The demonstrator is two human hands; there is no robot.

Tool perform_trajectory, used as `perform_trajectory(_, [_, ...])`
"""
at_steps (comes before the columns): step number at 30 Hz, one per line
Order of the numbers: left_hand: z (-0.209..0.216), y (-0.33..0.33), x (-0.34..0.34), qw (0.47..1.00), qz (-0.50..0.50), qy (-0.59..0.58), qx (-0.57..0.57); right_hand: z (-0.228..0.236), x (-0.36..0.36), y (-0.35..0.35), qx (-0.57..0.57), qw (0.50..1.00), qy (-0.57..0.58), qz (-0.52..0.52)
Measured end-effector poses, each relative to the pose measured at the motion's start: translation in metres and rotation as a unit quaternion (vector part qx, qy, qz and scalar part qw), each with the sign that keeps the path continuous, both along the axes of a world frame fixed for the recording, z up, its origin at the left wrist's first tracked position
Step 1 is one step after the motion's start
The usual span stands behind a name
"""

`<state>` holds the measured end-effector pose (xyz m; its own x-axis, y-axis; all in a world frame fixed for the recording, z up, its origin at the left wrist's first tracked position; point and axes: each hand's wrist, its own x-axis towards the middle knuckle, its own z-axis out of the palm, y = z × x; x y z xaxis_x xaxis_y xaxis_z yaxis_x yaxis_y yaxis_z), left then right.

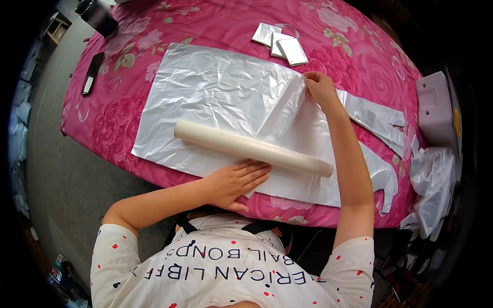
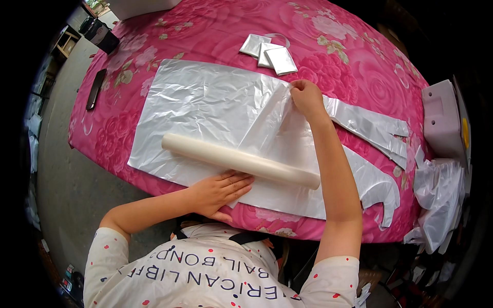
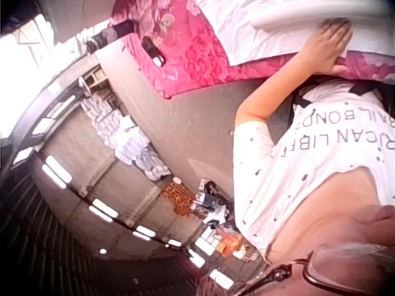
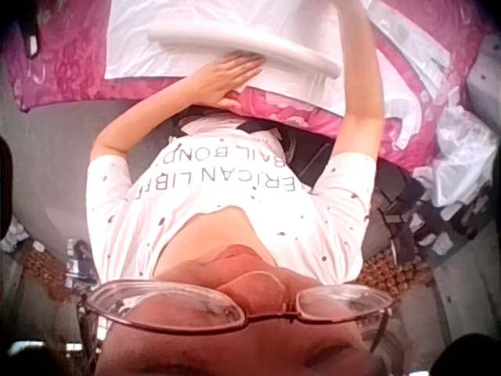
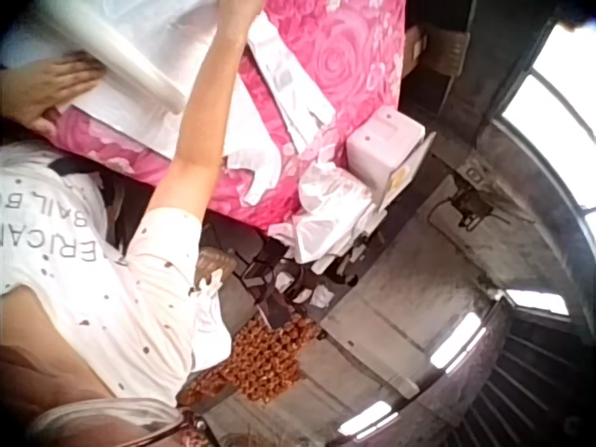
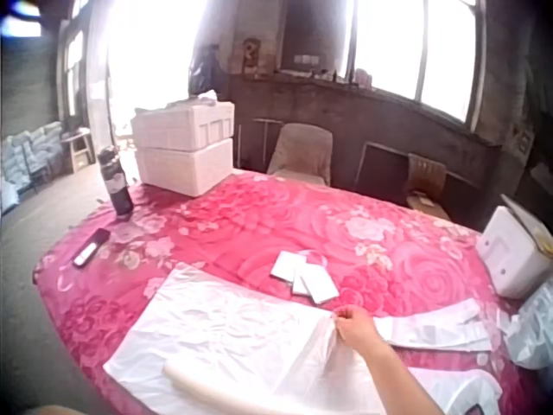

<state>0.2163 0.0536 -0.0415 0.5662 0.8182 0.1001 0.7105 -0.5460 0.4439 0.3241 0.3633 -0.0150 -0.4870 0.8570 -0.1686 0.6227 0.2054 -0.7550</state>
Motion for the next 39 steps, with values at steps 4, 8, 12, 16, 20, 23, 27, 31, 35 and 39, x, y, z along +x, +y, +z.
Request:
perform_trajectory(4, [-0.005,-0.008,0.003,0.999,0.030,0.028,0.013,0.020,0.008,-0.074,0.136,0.983,0.095,0.083])
perform_trajectory(8, [0.001,-0.012,0.018,0.993,0.042,0.092,-0.053,0.019,0.047,-0.190,0.230,0.939,-0.014,0.257])
perform_trajectory(12, [-0.004,-0.017,0.025,0.996,0.076,0.044,-0.002,0.002,0.078,-0.194,0.298,0.919,-0.084,0.245])
perform_trajectory(16, [-0.006,-0.023,0.025,0.994,0.085,0.063,0.013,-0.007,0.121,-0.136,0.324,0.932,-0.119,0.112])
perform_trajectory(20, [-0.004,-0.025,0.032,0.994,0.083,0.066,0.008,-0.003,0.152,-0.110,0.342,0.925,-0.163,0.013])
perform_trajectory(23, [-0.008,-0.041,0.043,0.991,0.108,0.081,-0.009,0.013,0.131,-0.143,0.271,0.947,-0.079,0.151])
perform_trajectory(27, [-0.004,-0.051,0.055,0.985,0.115,0.130,0.001,0.015,0.105,-0.197,0.252,0.923,-0.034,0.288])
perform_trajectory(31, [-0.013,-0.060,0.063,0.976,0.136,0.166,0.037,0.011,0.074,-0.169,0.301,0.913,-0.028,0.275])
perform_trajectory(35, [-0.012,-0.060,0.061,0.980,0.131,0.144,0.037,-0.004,0.037,-0.104,0.354,0.907,-0.032,0.227])
perform_trajectory(39, [-0.008,-0.060,0.043,0.992,0.092,0.057,0.061,-0.003,0.019,-0.076,0.416,0.886,-0.015,0.203])
